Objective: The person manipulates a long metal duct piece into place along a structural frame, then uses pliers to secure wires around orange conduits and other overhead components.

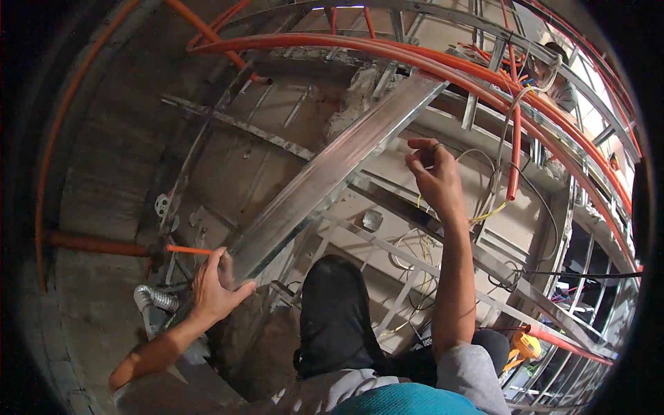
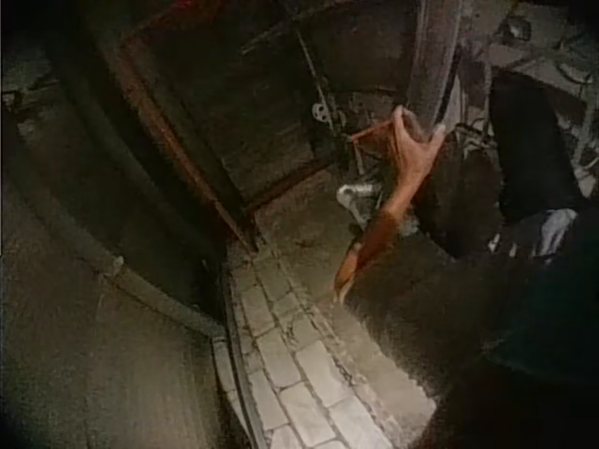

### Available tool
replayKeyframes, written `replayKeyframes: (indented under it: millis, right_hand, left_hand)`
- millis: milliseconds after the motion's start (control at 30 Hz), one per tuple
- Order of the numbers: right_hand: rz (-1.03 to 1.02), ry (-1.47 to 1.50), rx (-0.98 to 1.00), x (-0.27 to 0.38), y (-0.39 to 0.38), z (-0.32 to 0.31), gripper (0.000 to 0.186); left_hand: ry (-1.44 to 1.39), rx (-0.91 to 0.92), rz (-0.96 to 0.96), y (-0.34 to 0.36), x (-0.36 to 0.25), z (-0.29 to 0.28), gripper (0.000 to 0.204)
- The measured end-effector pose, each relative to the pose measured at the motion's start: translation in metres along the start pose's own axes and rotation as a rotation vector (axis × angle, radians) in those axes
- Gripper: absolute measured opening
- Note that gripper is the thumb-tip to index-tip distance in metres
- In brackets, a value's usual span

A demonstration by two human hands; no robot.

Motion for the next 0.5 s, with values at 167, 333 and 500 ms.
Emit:
replayKeyframes:
  millis: [167,333,500]
  right_hand:
    - [0.037,-0.039,-0.015,-0.007,-0.005,-0.003,0.028]
    - [0.027,-0.17,0.075,-0.03,0.009,0.018,0.033]
    - [0.174,-0.254,0.208,-0.027,0.011,0.021,0.052]
  left_hand:
    - [-0.041,0.008,-0.022,-0.001,0.001,-0.006,0.096]
    - [-0.074,0.148,-0.064,0.008,-0.021,-0.03,0.091]
    - [-0.086,0.173,-0.143,0.012,-0.03,-0.046,0.081]
Point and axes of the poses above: each hand's wrist, its own y-axis towards the middle knuckle, its own z-axis out of the palm, x = y × z, the point moved 9 cm from there along y, towards the middle knuckle, and after that the axes turned 9 degrees about x, right-handed, at the moved point
